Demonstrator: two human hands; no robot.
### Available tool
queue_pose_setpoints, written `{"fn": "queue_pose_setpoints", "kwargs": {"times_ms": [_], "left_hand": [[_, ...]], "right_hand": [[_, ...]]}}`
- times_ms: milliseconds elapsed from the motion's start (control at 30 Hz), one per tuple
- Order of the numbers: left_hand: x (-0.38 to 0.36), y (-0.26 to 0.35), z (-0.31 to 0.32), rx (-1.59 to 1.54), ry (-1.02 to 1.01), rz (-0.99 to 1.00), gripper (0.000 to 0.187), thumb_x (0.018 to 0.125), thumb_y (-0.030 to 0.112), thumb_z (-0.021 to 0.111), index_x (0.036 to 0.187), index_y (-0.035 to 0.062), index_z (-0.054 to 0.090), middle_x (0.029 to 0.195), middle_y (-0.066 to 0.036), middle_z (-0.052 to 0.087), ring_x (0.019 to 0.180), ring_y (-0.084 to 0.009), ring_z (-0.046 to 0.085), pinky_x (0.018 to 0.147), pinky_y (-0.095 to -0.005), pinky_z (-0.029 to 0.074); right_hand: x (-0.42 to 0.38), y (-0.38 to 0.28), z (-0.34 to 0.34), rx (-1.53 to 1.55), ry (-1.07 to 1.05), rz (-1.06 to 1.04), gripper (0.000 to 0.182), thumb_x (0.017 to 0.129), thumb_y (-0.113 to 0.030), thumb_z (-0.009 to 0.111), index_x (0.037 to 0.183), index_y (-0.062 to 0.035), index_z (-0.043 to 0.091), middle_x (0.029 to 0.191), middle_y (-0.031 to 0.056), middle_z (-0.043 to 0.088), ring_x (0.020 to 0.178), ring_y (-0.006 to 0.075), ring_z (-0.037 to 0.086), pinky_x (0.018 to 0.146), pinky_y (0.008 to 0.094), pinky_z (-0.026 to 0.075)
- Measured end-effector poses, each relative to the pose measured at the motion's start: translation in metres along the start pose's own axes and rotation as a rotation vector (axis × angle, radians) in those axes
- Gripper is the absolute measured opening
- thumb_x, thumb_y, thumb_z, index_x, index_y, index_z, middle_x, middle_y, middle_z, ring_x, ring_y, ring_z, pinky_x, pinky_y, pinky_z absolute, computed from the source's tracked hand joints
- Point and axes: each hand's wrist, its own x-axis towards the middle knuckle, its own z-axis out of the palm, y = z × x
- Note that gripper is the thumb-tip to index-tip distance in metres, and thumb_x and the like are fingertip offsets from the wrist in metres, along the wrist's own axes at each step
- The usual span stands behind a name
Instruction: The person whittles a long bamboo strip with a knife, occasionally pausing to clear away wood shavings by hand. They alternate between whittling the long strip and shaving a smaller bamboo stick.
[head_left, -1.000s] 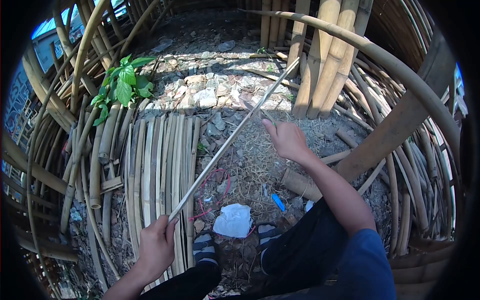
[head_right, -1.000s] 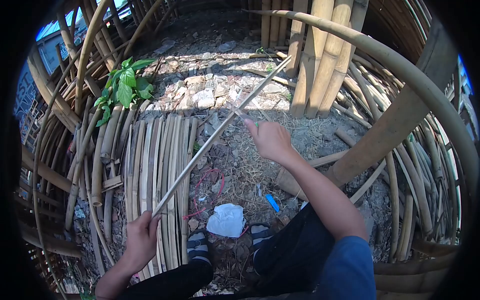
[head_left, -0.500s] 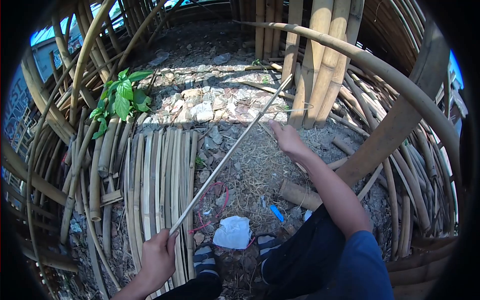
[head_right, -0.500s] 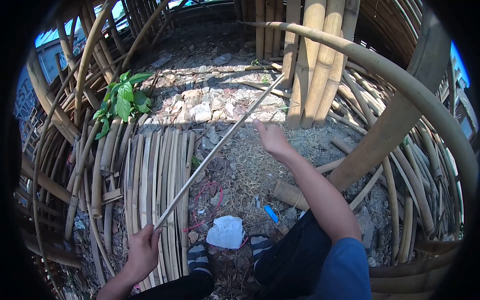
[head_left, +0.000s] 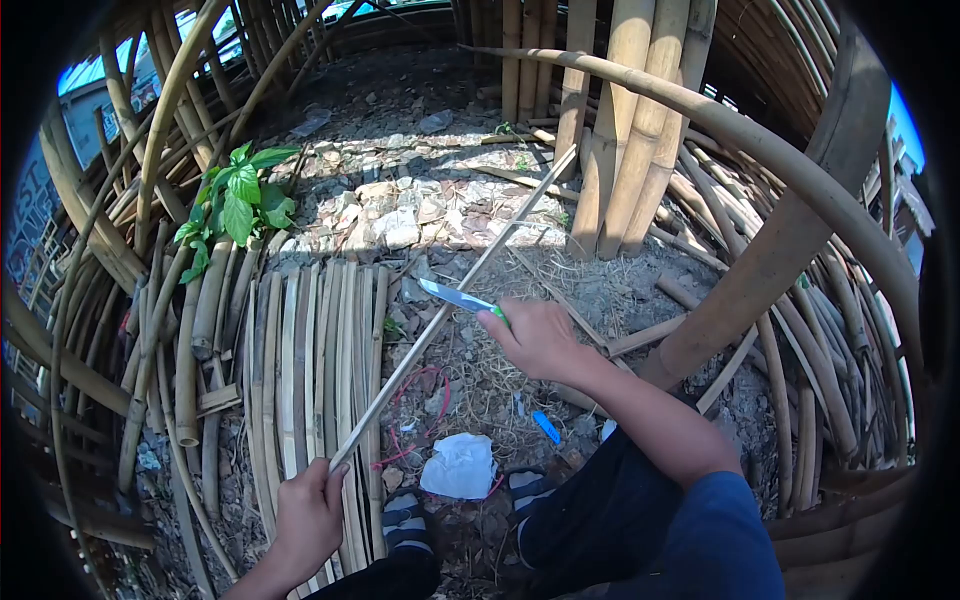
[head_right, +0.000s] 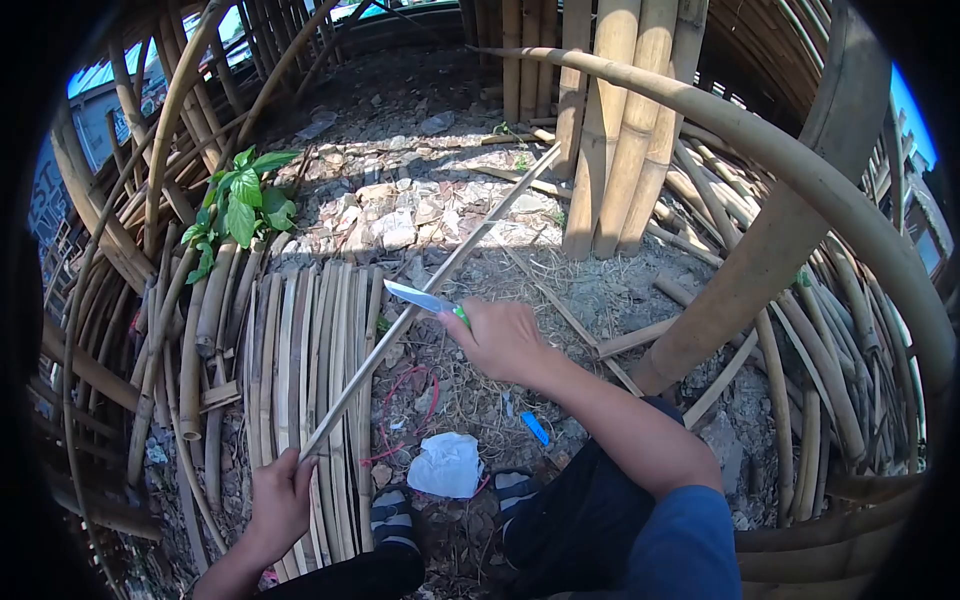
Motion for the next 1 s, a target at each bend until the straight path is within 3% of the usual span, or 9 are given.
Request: {"fn": "queue_pose_setpoints", "kwargs": {"times_ms": [100, 167, 300, 367, 433, 467, 700, 933, 1000], "left_hand": [[-0.001, -0.001, 0.000, 0.020, 0.009, 0.028, 0.026, 0.097, 0.007, 0.061, 0.075, -0.0035, 0.050, 0.055, -0.024, 0.050, 0.050, -0.0435, 0.054, 0.045, -0.0470, 0.037], [-0.001, 0.001, -0.001, 0.011, -0.009, 0.016, 0.026, 0.096, 0.007, 0.061, 0.075, -0.0035, 0.050, 0.055, -0.025, 0.050, 0.049, -0.0430, 0.054, 0.045, -0.0467, 0.037], [-0.001, 0.003, -0.001, 0.017, -0.002, 0.021, 0.026, 0.096, 0.006, 0.061, 0.075, -0.0039, 0.050, 0.056, -0.024, 0.050, 0.049, -0.0422, 0.054, 0.045, -0.0463, 0.037], [-0.003, 0.002, -0.001, 0.021, 0.005, 0.044, 0.026, 0.096, 0.006, 0.061, 0.075, -0.0043, 0.049, 0.057, -0.024, 0.050, 0.048, -0.0406, 0.053, 0.046, -0.0455, 0.036], [-0.007, 0.004, -0.002, 0.030, -0.006, 0.024, 0.026, 0.096, 0.005, 0.061, 0.075, -0.0043, 0.049, 0.057, -0.024, 0.050, 0.048, -0.0399, 0.053, 0.046, -0.0451, 0.036], [-0.005, 0.004, -0.004, 0.040, 0.010, 0.018, 0.027, 0.096, 0.005, 0.061, 0.075, -0.0044, 0.049, 0.057, -0.024, 0.050, 0.048, -0.0391, 0.052, 0.046, -0.0446, 0.036], [0.003, 0.005, -0.001, 0.036, 0.037, 0.000, 0.030, 0.096, 0.007, 0.062, 0.072, -0.0044, 0.048, 0.055, -0.023, 0.048, 0.047, -0.0382, 0.051, 0.046, -0.0435, 0.036], [0.004, 0.010, 0.000, 0.003, -0.018, -0.083, 0.034, 0.098, 0.010, 0.061, 0.070, -0.0034, 0.048, 0.049, -0.019, 0.043, 0.039, -0.0327, 0.045, 0.042, -0.0420, 0.033], [0.004, 0.011, 0.000, -0.020, -0.006, -0.069, 0.038, 0.100, 0.013, 0.060, 0.068, -0.0031, 0.047, 0.046, -0.008, 0.036, 0.046, -0.0077, 0.031, 0.041, -0.0344, 0.026]], "right_hand": [[0.000, -0.001, 0.006, -0.046, -0.016, -0.094, 0.057, 0.103, -0.049, 0.042, 0.080, -0.0008, 0.062, 0.067, 0.0246, 0.063, 0.063, 0.0441, 0.063, 0.062, 0.0547, 0.048], [0.014, 0.012, 0.008, -0.023, 0.108, 0.079, 0.055, 0.104, -0.047, 0.042, 0.080, -0.0013, 0.061, 0.067, 0.0240, 0.063, 0.063, 0.0435, 0.064, 0.062, 0.0550, 0.049], [0.027, 0.023, -0.008, -0.016, 0.162, 0.082, 0.055, 0.104, -0.045, 0.041, 0.081, 0.0001, 0.062, 0.067, 0.0244, 0.064, 0.066, 0.0441, 0.065, 0.064, 0.0553, 0.050], [0.027, 0.037, -0.012, -0.093, 0.165, -0.202, 0.058, 0.105, -0.046, 0.040, 0.082, 0.0022, 0.063, 0.070, 0.0265, 0.065, 0.070, 0.0460, 0.066, 0.067, 0.0550, 0.051], [0.054, 0.085, -0.011, -0.092, 0.144, 0.389, 0.060, 0.105, -0.046, 0.038, 0.082, 0.0038, 0.064, 0.071, 0.0275, 0.065, 0.071, 0.0477, 0.065, 0.069, 0.0558, 0.051], [0.049, 0.090, -0.014, -0.087, 0.150, 0.393, 0.060, 0.105, -0.046, 0.038, 0.082, 0.0038, 0.064, 0.071, 0.0275, 0.065, 0.071, 0.0477, 0.065, 0.069, 0.0558, 0.051], [0.022, 0.036, -0.018, 0.007, 0.218, 0.099, 0.057, 0.105, -0.042, 0.043, 0.076, 0.0034, 0.061, 0.063, 0.0270, 0.059, 0.067, 0.0469, 0.062, 0.066, 0.0538, 0.046], [-0.022, -0.025, 0.022, 0.107, -0.036, -0.026, 0.055, 0.103, -0.045, 0.046, 0.076, 0.0013, 0.060, 0.058, 0.0244, 0.058, 0.057, 0.0451, 0.061, 0.059, 0.0549, 0.047], [-0.029, -0.034, 0.026, 0.127, 0.001, -0.103, 0.056, 0.103, -0.046, 0.046, 0.076, 0.0006, 0.061, 0.058, 0.0235, 0.060, 0.055, 0.0435, 0.062, 0.055, 0.0552, 0.047]]}}
